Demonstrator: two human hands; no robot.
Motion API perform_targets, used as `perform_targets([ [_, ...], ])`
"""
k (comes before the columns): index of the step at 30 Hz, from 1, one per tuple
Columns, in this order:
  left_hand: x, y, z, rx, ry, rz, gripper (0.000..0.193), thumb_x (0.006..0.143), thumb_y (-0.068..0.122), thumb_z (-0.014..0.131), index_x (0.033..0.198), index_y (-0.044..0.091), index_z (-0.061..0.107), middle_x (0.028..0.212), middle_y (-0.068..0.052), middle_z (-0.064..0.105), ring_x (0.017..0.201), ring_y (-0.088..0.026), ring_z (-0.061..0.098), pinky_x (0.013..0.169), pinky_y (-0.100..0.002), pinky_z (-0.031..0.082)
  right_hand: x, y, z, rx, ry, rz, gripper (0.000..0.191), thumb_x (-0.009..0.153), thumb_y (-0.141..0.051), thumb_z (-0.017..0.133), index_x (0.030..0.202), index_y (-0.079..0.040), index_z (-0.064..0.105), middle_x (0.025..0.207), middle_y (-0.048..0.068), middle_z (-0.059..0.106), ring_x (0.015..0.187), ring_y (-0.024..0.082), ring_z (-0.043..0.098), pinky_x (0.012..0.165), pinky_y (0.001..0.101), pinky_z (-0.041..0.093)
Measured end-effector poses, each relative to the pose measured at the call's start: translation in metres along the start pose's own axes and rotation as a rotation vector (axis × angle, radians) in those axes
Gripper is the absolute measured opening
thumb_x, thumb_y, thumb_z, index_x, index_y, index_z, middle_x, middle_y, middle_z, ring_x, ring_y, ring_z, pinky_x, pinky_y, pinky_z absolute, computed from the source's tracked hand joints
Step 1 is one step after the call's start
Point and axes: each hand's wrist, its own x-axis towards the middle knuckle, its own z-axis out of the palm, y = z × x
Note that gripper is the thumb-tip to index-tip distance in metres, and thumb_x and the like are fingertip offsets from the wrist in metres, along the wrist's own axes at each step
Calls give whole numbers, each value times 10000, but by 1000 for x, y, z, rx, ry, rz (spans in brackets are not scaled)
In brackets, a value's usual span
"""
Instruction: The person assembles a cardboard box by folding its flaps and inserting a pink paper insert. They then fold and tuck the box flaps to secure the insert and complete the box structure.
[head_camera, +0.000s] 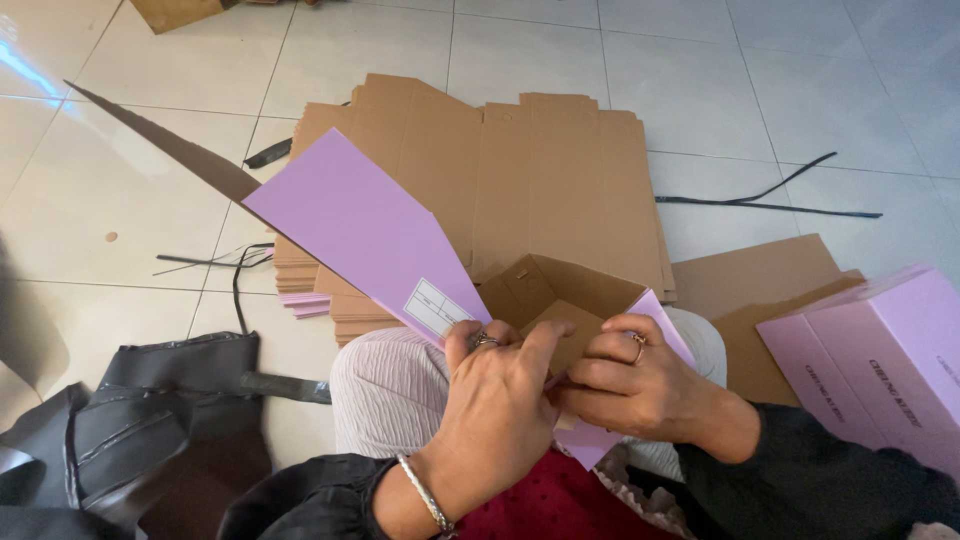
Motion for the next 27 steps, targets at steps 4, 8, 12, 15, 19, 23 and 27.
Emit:
perform_targets([
  [4,0,2,-1,-2,-26,-13,575,652,-31,715,1209,68,616,724,-86,730,856,-339,653,942,-534,326,6,2,-5,-8,-32,-40,178,788,-190,771,964,-212,785,1019,-92,628,991,123,583,1034,389,384],
  [8,3,1,1,26,-20,-2,535,642,-27,712,1156,82,615,742,-86,722,861,-335,647,923,-520,339,13,7,-7,-5,-54,-85,180,774,-198,772,954,-210,773,1037,-88,644,998,144,589,1045,400,373],
  [12,4,-1,3,43,-18,-21,515,664,-22,701,1158,90,605,752,-92,715,861,-340,643,887,-508,348,17,12,-7,17,-93,-95,199,760,-236,785,954,-201,766,1043,-84,647,1001,158,594,1050,419,369],
  [15,5,-2,2,30,43,1,464,727,-5,706,1168,98,607,739,-84,722,842,-342,644,905,-516,345,17,14,-8,-29,-93,-94,195,746,-247,770,935,-199,762,1062,-62,669,1043,175,609,1039,445,363],
  [19,6,-2,0,7,14,-23,548,709,-21,690,1236,93,588,677,-90,708,837,-361,649,913,-514,346,13,9,-12,-74,-55,-37,201,762,-189,744,959,-199,780,1022,-80,691,999,131,609,1017,388,383],
  [23,8,-1,1,14,1,-39,567,714,-25,699,1254,100,580,666,-92,706,828,-369,655,917,-511,346,11,9,-13,-34,-55,-48,167,796,-171,718,954,-175,774,981,-67,695,978,122,633,992,359,397],
  [27,8,2,4,-1,-16,-56,612,637,-7,727,1222,106,588,679,-88,716,826,-368,669,941,-515,336,14,11,-11,16,-118,-100,102,812,-136,701,900,-140,753,943,-53,685,968,147,638,996,356,416],
])
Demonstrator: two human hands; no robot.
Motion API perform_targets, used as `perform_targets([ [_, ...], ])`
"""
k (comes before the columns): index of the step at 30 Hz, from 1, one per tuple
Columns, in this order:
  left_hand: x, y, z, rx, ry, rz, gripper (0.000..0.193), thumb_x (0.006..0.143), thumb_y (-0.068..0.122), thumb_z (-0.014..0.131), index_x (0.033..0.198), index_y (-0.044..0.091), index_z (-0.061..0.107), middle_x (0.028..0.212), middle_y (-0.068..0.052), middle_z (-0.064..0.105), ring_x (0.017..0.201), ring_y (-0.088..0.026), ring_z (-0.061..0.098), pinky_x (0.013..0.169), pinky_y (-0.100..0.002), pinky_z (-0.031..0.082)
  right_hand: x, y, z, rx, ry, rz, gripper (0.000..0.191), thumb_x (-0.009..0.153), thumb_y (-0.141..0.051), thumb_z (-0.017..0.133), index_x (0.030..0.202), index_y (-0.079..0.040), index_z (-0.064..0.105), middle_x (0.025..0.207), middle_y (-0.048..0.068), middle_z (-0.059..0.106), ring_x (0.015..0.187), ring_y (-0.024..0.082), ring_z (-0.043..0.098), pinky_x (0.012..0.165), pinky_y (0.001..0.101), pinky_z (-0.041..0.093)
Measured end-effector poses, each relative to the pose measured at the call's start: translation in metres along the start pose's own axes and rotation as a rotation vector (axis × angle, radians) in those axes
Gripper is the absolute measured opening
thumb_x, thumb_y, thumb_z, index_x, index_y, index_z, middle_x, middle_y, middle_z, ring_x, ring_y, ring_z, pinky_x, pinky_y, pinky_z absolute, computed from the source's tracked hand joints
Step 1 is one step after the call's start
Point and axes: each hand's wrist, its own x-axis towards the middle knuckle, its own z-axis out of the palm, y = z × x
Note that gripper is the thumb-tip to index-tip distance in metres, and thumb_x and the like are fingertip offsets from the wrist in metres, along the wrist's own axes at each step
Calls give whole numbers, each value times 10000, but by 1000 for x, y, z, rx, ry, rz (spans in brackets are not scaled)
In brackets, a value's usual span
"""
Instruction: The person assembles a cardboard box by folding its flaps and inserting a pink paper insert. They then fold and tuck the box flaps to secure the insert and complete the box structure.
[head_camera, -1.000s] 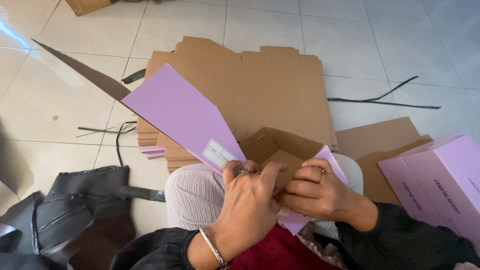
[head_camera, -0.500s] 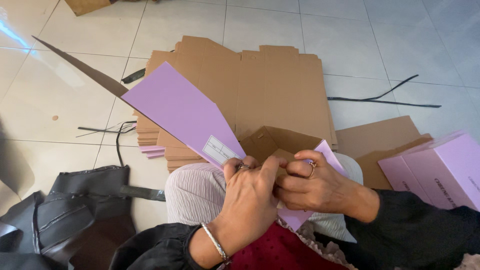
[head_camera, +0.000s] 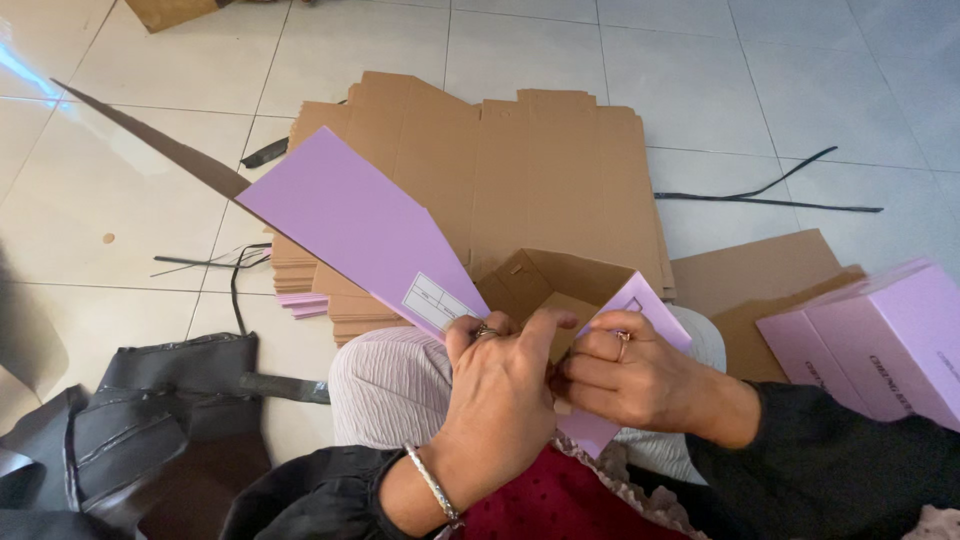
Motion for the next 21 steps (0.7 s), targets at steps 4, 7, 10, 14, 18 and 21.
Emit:
perform_targets([
  [4,0,0,1,39,4,16,586,654,-14,733,1213,83,587,718,-97,724,841,-377,671,950,-530,330,7,-3,-2,82,-50,89,87,816,-129,690,870,-151,755,925,-48,663,981,163,613,1021,416,397],
  [7,1,-2,-1,15,-25,17,604,696,-1,739,1266,57,551,736,-109,721,813,-368,680,981,-539,327,12,2,-11,202,-99,219,106,797,-150,688,847,-188,773,969,-45,687,1043,194,615,1067,473,365],
  [10,0,-4,-3,-3,-45,30,672,693,4,733,1324,33,503,758,-110,722,819,-358,682,958,-541,334,17,9,-19,386,-168,316,85,822,-201,730,851,-226,805,952,-54,684,1050,201,610,1098,491,342],
  [14,-2,-3,-2,19,-21,51,718,700,-28,691,1381,11,465,765,-107,732,870,-353,682,950,-545,342,22,10,-18,364,-146,309,53,822,-239,763,844,-202,793,952,-67,696,1061,192,614,1114,506,320],
  [18,0,-5,-2,35,-32,25,755,679,-25,684,1392,-9,436,739,-134,726,890,-382,673,991,-556,324,27,9,-12,301,-185,376,58,782,-241,782,804,-190,764,924,-36,701,1059,202,621,1130,513,317],
  [21,-2,-8,-4,-7,-51,31,789,683,4,676,1414,-35,379,775,-127,729,867,-380,674,988,-561,323,31,14,-10,351,-224,482,251,759,-247,801,952,-110,719,994,9,732,1101,244,620,1123,511,281],
])
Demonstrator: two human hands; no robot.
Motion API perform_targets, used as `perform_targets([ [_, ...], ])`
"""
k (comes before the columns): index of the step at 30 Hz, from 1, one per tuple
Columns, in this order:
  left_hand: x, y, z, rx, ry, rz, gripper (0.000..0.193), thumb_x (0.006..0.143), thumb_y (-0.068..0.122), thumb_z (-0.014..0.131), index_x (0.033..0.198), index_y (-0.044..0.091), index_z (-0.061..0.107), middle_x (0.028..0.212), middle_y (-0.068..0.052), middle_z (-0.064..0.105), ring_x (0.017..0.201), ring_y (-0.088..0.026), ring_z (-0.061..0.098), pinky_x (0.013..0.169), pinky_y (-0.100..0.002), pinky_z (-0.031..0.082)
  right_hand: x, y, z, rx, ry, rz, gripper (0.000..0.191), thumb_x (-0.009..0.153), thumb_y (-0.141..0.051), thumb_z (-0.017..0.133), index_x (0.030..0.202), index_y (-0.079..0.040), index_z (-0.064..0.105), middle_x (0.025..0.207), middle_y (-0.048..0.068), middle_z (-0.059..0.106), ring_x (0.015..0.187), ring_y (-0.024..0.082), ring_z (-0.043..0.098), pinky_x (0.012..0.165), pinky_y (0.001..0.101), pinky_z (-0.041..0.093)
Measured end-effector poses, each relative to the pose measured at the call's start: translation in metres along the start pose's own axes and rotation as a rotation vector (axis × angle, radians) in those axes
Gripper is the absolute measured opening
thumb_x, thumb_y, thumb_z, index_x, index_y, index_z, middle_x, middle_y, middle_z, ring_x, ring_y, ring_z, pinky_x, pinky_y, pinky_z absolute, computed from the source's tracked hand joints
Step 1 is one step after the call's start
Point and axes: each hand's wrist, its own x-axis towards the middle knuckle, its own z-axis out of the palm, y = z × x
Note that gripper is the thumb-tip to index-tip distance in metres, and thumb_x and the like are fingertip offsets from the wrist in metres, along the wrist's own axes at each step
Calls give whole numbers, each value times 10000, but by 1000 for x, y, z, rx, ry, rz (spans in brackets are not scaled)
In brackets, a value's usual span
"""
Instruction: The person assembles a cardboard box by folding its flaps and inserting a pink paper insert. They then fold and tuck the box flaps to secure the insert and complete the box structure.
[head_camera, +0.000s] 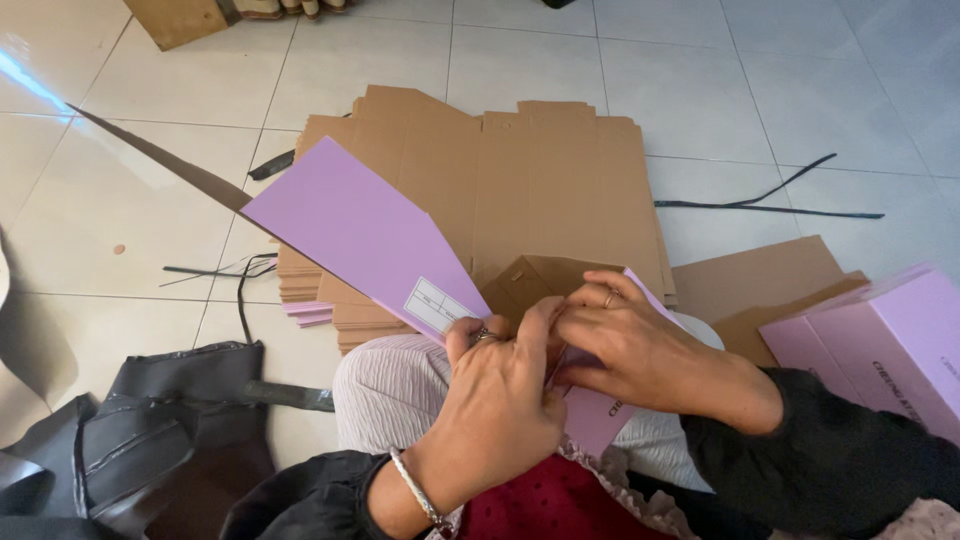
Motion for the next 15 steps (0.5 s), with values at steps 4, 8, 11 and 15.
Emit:
perform_targets([
  [4,-5,-1,4,126,4,77,920,726,90,716,1498,-103,255,774,-120,718,902,-389,667,1059,-642,257,2,1,-2,222,-161,164,314,788,-226,793,1058,-100,695,964,14,758,1050,185,670,1139,466,266],
  [8,-7,1,5,106,-1,79,910,764,-29,646,1556,-68,198,829,-121,728,875,-368,677,1052,-674,230,0,1,-4,244,-142,158,292,804,-203,772,1070,-102,711,957,13,766,1040,184,674,1130,474,250],
  [11,-8,4,-3,131,71,156,993,672,-73,615,1580,-10,216,926,-105,738,921,-369,682,1038,-696,217,-2,-2,-4,153,27,73,197,817,-182,768,1001,-117,738,951,9,756,1067,219,646,1106,494,256],
  [15,-7,8,-21,79,41,179,1023,695,-56,626,1638,132,278,1035,-121,703,1007,-392,661,1045,-598,333,-6,-12,5,60,239,73,91,817,-157,773,896,-143,730,854,-48,733,1005,170,653,1090,475,297],
])
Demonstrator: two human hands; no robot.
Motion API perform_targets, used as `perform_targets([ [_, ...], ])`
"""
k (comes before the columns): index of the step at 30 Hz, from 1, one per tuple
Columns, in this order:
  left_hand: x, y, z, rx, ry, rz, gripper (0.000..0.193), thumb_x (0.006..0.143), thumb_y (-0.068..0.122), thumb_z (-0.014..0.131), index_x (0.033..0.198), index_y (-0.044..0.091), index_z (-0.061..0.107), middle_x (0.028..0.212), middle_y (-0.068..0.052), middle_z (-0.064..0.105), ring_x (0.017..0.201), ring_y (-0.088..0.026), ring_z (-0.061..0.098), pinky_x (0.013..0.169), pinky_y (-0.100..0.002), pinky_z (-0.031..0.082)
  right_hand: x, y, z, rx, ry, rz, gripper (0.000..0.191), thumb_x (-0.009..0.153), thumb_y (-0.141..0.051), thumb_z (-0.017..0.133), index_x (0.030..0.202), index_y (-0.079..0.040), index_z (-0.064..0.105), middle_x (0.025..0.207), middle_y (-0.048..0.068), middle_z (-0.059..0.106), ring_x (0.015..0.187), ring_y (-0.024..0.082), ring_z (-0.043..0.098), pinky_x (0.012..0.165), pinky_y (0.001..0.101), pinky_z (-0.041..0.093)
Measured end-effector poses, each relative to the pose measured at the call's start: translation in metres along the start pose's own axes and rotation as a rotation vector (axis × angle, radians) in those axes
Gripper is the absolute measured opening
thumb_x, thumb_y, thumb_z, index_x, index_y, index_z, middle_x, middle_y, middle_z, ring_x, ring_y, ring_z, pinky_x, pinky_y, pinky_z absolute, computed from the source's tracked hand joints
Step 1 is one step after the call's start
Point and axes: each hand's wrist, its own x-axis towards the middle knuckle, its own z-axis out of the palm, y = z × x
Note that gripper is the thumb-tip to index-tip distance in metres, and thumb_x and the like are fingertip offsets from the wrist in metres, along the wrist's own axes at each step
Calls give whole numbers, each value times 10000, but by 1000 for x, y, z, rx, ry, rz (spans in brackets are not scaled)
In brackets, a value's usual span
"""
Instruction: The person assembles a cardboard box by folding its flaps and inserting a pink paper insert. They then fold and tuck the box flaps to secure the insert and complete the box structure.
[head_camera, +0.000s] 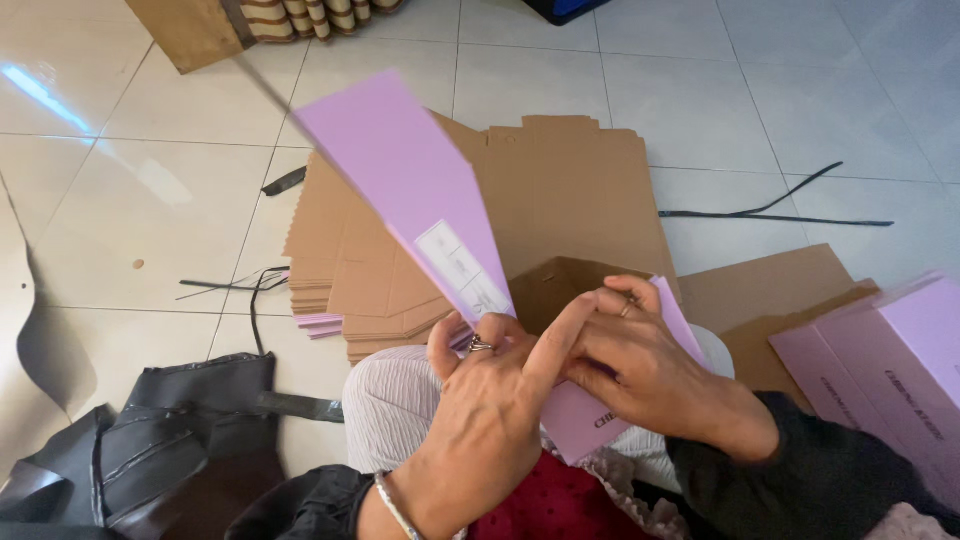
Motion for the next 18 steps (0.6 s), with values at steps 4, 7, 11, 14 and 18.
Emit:
perform_targets([
  [4,1,-6,-4,235,154,99,988,670,-72,614,1581,188,332,974,-35,720,1006,-364,664,998,-593,280,-4,2,16,-262,283,-216,102,835,-116,762,903,-157,698,937,-28,718,1051,197,613,1082,466,296],
  [7,8,-31,7,316,137,63,932,727,-90,614,1576,198,356,980,-25,718,921,-287,665,968,-525,316,7,22,38,-361,442,-304,101,866,-99,752,896,-171,688,1029,5,726,1123,205,623,1081,449,296],
  [11,29,-93,42,417,150,-15,746,936,37,630,1621,225,400,978,-23,671,782,-200,621,904,-399,367,42,71,82,-388,472,-283,67,894,-96,731,946,-101,689,1073,63,718,1145,244,608,1100,472,310],
  [14,42,-145,75,604,288,30,726,859,40,603,1545,227,455,884,21,654,812,-171,604,861,-417,325,59,109,114,-353,430,-219,165,880,-63,681,1044,-50,689,1094,98,713,1140,269,603,1102,490,339],
  [18,51,-203,116,572,349,-22,676,886,79,592,1539,212,475,918,39,657,894,-179,567,847,-394,307,75,150,156,-225,364,-114,163,864,-27,636,1022,-58,662,1024,86,717,1115,273,617,1042,482,389],
])
